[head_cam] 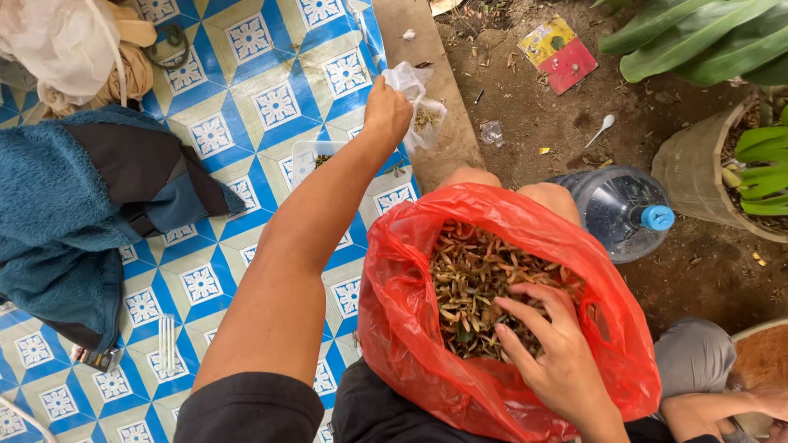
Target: The person sorts through a red bag of dried plant materials by hand, picking out specific pieces and placing them into a plastic container.
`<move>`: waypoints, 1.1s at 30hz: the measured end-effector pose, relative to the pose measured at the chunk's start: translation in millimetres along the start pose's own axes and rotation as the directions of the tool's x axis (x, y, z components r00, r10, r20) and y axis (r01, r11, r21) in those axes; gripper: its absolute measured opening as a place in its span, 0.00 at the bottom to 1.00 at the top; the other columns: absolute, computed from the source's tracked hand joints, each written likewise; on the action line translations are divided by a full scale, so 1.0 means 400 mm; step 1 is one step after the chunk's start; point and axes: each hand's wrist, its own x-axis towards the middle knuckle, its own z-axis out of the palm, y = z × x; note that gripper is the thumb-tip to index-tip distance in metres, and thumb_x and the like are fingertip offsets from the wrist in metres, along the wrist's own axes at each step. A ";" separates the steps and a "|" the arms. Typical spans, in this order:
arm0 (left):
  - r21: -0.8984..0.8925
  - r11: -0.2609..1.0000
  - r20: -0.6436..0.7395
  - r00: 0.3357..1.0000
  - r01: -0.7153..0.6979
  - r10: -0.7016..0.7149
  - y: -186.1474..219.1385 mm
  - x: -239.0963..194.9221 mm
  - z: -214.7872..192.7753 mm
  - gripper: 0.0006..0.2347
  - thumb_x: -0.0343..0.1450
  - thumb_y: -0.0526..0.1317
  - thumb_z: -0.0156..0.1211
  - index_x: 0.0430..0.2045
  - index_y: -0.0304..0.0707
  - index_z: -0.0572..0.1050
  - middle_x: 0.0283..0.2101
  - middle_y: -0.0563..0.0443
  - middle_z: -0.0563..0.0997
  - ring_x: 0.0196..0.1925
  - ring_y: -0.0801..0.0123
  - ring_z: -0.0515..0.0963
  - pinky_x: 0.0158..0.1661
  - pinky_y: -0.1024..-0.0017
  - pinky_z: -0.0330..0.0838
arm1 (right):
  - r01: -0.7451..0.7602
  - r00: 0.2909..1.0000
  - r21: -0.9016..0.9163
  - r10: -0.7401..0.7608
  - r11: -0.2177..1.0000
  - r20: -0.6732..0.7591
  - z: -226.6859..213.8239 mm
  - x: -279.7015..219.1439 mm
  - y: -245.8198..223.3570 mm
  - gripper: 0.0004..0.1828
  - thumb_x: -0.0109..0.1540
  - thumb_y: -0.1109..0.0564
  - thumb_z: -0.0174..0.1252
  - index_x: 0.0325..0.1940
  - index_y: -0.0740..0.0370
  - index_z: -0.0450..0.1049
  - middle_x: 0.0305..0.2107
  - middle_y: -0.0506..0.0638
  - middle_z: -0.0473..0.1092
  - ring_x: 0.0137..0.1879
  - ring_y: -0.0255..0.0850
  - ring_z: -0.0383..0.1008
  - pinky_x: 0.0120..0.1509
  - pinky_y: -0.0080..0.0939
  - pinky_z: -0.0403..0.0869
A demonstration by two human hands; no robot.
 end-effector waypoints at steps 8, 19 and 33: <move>-0.095 0.969 -0.022 0.972 0.230 -0.233 0.025 0.059 0.008 0.07 0.69 0.36 0.57 0.28 0.48 0.84 0.32 0.50 0.86 0.37 0.59 0.84 0.45 0.58 0.64 | -0.010 0.998 0.019 0.009 1.000 0.064 0.010 0.043 0.037 0.18 0.56 0.56 0.64 0.51 0.58 0.78 0.54 0.56 0.69 0.63 0.54 0.67 0.66 0.52 0.66; -0.584 0.811 -0.599 0.673 0.003 -0.434 -0.147 -0.173 0.009 0.07 0.69 0.36 0.64 0.20 0.37 0.77 0.29 0.46 0.79 0.36 0.55 0.78 0.43 0.59 0.68 | 0.083 0.991 0.043 -0.087 0.996 0.102 0.014 0.072 0.028 0.18 0.57 0.56 0.64 0.51 0.59 0.78 0.54 0.55 0.70 0.63 0.54 0.67 0.66 0.52 0.67; -0.826 0.478 -0.362 0.368 0.299 -0.856 -0.155 -0.621 0.093 0.11 0.73 0.39 0.67 0.21 0.35 0.75 0.28 0.48 0.78 0.33 0.56 0.76 0.39 0.60 0.65 | 0.211 0.972 -0.043 -0.205 0.977 0.118 0.023 0.048 0.004 0.19 0.58 0.56 0.64 0.53 0.59 0.78 0.54 0.56 0.69 0.63 0.54 0.67 0.67 0.51 0.67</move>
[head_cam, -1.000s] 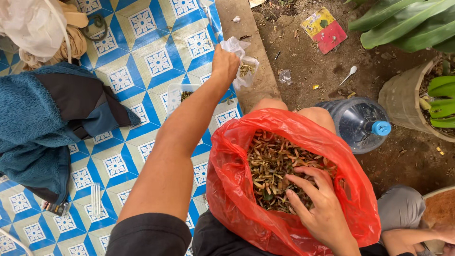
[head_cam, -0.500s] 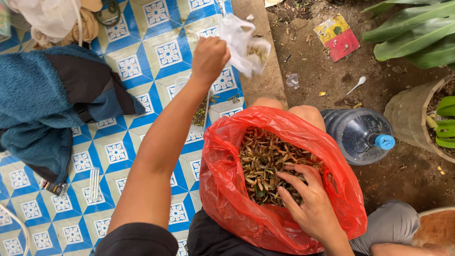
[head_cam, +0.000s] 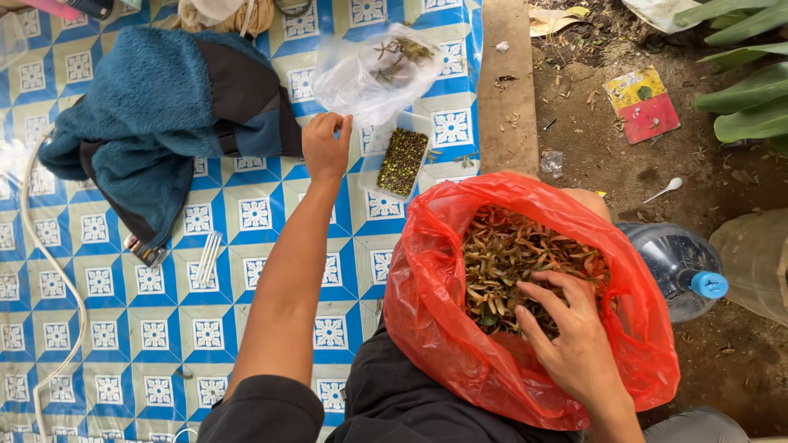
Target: The person sorts through a red bag of dried plant materials by hand, picking out specific pieces and placing them into a plastic container.
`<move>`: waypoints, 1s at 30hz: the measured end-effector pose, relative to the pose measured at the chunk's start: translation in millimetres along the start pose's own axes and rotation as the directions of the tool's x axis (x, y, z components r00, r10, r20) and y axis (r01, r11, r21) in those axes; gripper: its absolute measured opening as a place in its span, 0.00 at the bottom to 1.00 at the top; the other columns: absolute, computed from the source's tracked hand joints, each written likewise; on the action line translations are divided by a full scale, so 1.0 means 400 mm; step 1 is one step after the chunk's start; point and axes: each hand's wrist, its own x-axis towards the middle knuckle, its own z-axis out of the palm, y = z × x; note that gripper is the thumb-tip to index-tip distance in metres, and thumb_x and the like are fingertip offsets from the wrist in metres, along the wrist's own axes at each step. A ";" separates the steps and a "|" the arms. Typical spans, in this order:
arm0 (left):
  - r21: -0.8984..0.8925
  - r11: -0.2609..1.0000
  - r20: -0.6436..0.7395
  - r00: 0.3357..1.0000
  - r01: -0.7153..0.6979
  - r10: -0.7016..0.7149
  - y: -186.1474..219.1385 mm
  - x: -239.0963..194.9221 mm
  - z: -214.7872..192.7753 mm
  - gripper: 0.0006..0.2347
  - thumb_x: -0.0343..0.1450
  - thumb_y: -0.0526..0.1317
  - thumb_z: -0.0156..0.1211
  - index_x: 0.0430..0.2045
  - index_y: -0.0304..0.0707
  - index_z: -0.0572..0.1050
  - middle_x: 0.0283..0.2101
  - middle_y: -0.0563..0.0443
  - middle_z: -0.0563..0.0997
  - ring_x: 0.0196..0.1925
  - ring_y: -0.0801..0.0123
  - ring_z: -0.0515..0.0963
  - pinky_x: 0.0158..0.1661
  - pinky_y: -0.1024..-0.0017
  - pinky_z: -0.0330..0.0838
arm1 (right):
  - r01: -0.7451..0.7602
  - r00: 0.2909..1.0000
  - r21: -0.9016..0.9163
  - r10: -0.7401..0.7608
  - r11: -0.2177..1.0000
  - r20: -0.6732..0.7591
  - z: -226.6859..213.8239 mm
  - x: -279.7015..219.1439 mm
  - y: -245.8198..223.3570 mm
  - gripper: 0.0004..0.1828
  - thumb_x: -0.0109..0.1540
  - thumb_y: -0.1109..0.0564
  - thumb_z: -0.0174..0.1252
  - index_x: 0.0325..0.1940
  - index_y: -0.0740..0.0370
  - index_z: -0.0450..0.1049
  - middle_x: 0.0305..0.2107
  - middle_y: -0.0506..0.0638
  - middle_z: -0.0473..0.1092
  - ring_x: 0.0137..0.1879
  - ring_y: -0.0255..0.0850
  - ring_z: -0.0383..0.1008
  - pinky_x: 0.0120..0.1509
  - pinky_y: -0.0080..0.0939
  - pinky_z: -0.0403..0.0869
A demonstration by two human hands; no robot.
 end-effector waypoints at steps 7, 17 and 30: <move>0.190 0.965 -0.095 0.982 0.181 -0.165 -0.023 -0.018 -0.039 0.09 0.70 0.40 0.68 0.22 0.38 0.75 0.29 0.50 0.77 0.33 0.56 0.76 0.37 0.60 0.66 | 0.015 1.000 -0.044 -0.015 0.999 -0.008 0.006 -0.019 -0.011 0.20 0.58 0.56 0.64 0.53 0.59 0.78 0.55 0.56 0.69 0.64 0.54 0.67 0.68 0.52 0.66; 0.196 0.814 -0.003 0.830 0.547 -0.557 -0.037 -0.109 -0.063 0.18 0.68 0.57 0.66 0.27 0.41 0.77 0.30 0.51 0.78 0.33 0.56 0.79 0.32 0.57 0.70 | -0.018 0.996 -0.046 0.014 0.999 -0.090 -0.001 -0.040 -0.034 0.20 0.58 0.56 0.64 0.54 0.60 0.77 0.55 0.55 0.70 0.64 0.52 0.67 0.67 0.50 0.67; -0.324 0.865 0.092 0.923 0.383 -0.374 0.148 -0.238 -0.097 0.05 0.76 0.38 0.62 0.35 0.36 0.77 0.37 0.49 0.78 0.36 0.66 0.78 0.36 0.67 0.69 | -0.061 0.982 -0.193 0.023 0.979 -0.189 -0.030 -0.011 -0.036 0.22 0.61 0.55 0.67 0.59 0.60 0.75 0.58 0.55 0.70 0.65 0.52 0.68 0.70 0.51 0.69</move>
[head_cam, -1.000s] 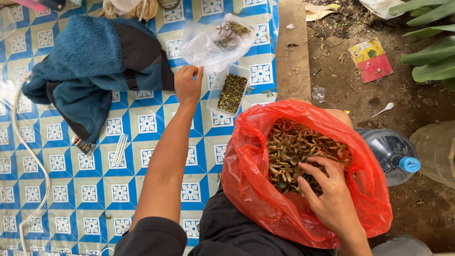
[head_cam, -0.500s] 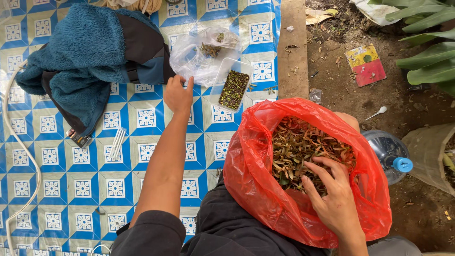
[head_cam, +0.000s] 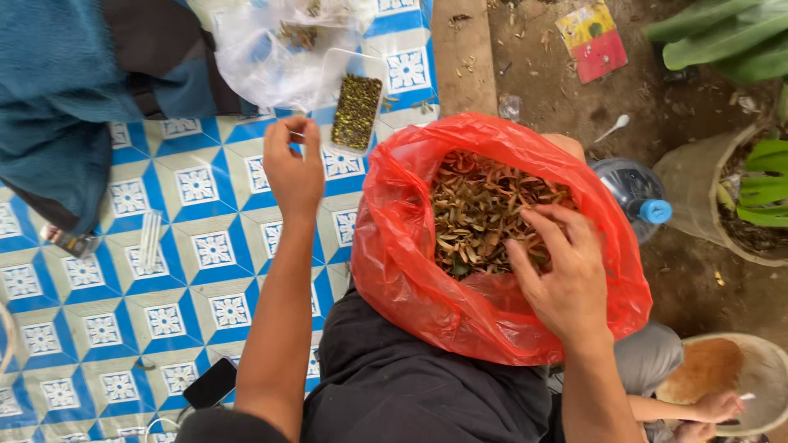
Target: The person sorts through a red bag of dried plant materials by hand, picking out specific pieces and placing them into a plastic container.
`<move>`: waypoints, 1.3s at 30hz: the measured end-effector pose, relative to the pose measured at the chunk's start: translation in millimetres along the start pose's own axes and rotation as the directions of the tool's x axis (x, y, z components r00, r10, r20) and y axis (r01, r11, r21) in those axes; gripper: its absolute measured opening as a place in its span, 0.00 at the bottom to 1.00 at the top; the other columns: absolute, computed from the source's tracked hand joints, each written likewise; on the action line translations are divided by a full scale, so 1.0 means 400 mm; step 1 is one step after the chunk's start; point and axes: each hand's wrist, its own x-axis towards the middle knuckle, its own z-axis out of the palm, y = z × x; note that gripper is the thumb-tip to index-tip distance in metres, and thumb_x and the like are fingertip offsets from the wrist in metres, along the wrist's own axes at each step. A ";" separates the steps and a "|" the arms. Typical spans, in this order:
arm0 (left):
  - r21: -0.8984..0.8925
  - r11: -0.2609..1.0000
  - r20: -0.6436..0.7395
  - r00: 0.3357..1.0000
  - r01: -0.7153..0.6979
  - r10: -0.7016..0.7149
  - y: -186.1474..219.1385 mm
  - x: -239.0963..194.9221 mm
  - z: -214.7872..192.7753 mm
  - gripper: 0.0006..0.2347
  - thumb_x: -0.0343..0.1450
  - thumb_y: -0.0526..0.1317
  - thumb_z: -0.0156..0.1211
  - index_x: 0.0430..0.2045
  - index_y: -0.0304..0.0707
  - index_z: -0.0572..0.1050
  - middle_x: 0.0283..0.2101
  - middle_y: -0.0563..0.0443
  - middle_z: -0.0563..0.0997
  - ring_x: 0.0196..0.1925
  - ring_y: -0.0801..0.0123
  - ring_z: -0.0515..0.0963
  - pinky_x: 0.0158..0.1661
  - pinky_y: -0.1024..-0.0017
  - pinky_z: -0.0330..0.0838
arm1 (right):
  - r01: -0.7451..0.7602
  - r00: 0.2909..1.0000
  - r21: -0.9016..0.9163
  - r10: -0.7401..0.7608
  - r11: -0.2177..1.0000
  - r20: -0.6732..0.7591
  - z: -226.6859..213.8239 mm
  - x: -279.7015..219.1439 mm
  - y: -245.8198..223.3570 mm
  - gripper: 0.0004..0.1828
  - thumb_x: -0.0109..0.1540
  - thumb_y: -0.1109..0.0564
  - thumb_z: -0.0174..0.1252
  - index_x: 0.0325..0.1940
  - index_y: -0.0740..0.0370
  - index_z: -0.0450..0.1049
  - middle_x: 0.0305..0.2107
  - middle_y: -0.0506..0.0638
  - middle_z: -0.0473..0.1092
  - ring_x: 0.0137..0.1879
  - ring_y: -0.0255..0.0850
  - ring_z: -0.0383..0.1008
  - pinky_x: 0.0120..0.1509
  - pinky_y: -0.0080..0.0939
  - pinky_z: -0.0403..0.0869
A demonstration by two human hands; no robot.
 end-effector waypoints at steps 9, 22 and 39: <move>-0.160 0.875 0.714 0.559 -0.457 0.423 0.386 -0.177 0.048 0.21 0.67 0.44 0.68 0.53 0.35 0.77 0.51 0.44 0.78 0.54 0.52 0.76 0.53 0.57 0.69 | 0.047 0.983 0.028 -0.052 0.998 0.174 0.033 0.024 0.013 0.28 0.56 0.57 0.68 0.60 0.62 0.74 0.53 0.59 0.71 0.59 0.57 0.70 0.63 0.52 0.71; -0.055 0.859 0.776 0.520 -0.509 0.357 0.380 -0.210 0.055 0.18 0.67 0.44 0.68 0.50 0.41 0.78 0.52 0.49 0.78 0.55 0.58 0.75 0.53 0.61 0.65 | -0.016 0.990 0.110 0.031 0.994 -0.136 -0.016 -0.010 0.020 0.17 0.62 0.59 0.65 0.54 0.65 0.76 0.48 0.61 0.72 0.52 0.53 0.75 0.54 0.48 0.76; -0.079 0.863 0.766 0.524 -0.499 0.373 0.365 -0.224 0.049 0.16 0.67 0.43 0.69 0.48 0.41 0.79 0.51 0.50 0.79 0.54 0.59 0.76 0.52 0.62 0.66 | -0.157 0.988 0.202 0.155 0.967 0.022 0.129 0.055 0.109 0.06 0.64 0.59 0.65 0.44 0.63 0.80 0.34 0.52 0.73 0.32 0.44 0.73 0.39 0.42 0.71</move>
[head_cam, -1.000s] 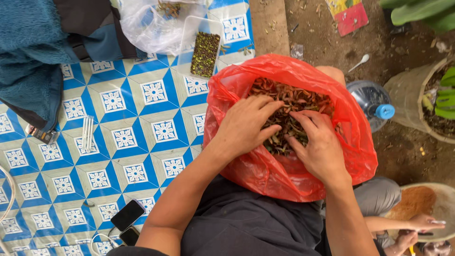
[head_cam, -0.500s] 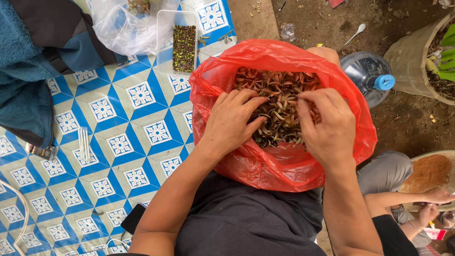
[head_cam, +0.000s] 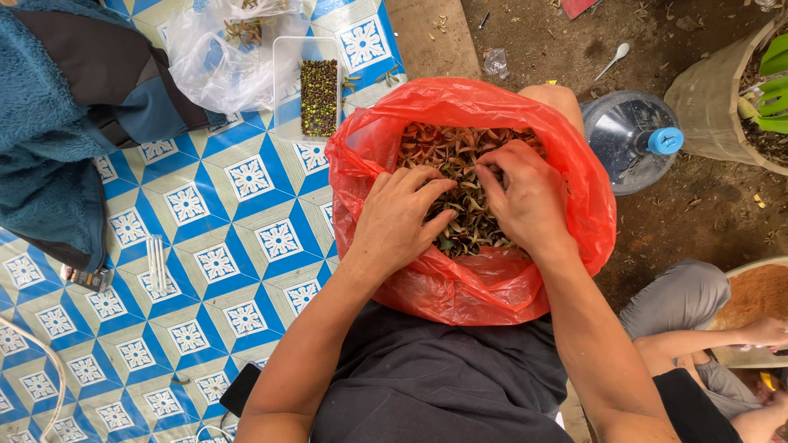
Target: The person sorts through a red bag of dried plant materials by hand, picking out specific pieces and placing them into a plastic container.
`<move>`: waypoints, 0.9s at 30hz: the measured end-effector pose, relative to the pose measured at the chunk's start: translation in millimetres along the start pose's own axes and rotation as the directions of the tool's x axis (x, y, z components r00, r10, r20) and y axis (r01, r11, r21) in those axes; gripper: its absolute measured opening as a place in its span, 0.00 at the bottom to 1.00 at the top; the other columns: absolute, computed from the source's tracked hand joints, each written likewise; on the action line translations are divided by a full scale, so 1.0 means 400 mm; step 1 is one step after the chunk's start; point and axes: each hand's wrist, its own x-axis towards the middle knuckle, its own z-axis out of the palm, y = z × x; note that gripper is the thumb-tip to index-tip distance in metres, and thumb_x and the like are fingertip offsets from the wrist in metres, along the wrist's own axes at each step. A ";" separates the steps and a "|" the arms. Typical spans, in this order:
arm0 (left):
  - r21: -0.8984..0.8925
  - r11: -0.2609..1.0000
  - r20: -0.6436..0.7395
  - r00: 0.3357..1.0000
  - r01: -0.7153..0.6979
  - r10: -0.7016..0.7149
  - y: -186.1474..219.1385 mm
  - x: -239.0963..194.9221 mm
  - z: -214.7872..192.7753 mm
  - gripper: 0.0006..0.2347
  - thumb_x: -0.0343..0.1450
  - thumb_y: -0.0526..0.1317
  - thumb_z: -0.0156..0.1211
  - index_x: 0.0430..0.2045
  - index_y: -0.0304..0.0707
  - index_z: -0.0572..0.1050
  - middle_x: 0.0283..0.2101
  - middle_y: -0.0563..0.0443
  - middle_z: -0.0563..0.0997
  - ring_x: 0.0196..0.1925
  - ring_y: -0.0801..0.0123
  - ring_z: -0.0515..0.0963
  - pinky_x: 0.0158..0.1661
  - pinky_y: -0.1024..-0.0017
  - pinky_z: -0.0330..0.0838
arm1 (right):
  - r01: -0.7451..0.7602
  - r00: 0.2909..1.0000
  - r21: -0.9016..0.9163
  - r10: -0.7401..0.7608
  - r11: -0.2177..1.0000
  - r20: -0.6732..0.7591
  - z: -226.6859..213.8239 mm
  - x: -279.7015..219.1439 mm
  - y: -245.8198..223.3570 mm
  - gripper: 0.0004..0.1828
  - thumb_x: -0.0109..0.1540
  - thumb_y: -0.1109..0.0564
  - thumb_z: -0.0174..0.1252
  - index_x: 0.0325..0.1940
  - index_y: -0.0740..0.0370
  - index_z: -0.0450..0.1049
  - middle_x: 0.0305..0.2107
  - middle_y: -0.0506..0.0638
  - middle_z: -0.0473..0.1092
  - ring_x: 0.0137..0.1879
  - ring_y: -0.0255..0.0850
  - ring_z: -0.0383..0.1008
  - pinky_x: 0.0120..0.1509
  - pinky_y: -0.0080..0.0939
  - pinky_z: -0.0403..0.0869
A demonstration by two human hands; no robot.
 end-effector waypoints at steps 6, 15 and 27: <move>-0.080 0.997 -0.045 0.999 0.023 -0.026 0.011 0.002 -0.014 0.13 0.69 0.42 0.67 0.45 0.40 0.80 0.48 0.50 0.80 0.51 0.59 0.78 0.50 0.63 0.68 | -0.197 0.980 0.423 0.185 0.884 0.070 0.002 -0.033 0.084 0.06 0.69 0.57 0.61 0.45 0.64 0.76 0.31 0.45 0.69 0.36 0.32 0.65 0.41 0.33 0.66; 0.036 0.983 -0.150 0.974 0.179 -0.172 0.002 0.084 -0.012 0.13 0.69 0.42 0.67 0.44 0.38 0.80 0.44 0.47 0.80 0.49 0.55 0.78 0.50 0.58 0.68 | -0.004 0.996 -0.037 0.001 0.999 -0.093 -0.083 -0.053 -0.060 0.12 0.65 0.57 0.65 0.51 0.63 0.79 0.41 0.57 0.70 0.43 0.49 0.76 0.49 0.44 0.73; -0.225 0.921 -0.059 0.939 0.317 -0.338 -0.018 0.065 -0.032 0.06 0.69 0.35 0.64 0.38 0.39 0.83 0.37 0.46 0.82 0.35 0.58 0.82 0.39 0.65 0.74 | 0.220 0.948 -0.318 -0.125 0.922 0.294 -0.116 -0.061 -0.110 0.32 0.50 0.49 0.72 0.56 0.56 0.76 0.57 0.55 0.64 0.65 0.56 0.61 0.62 0.55 0.69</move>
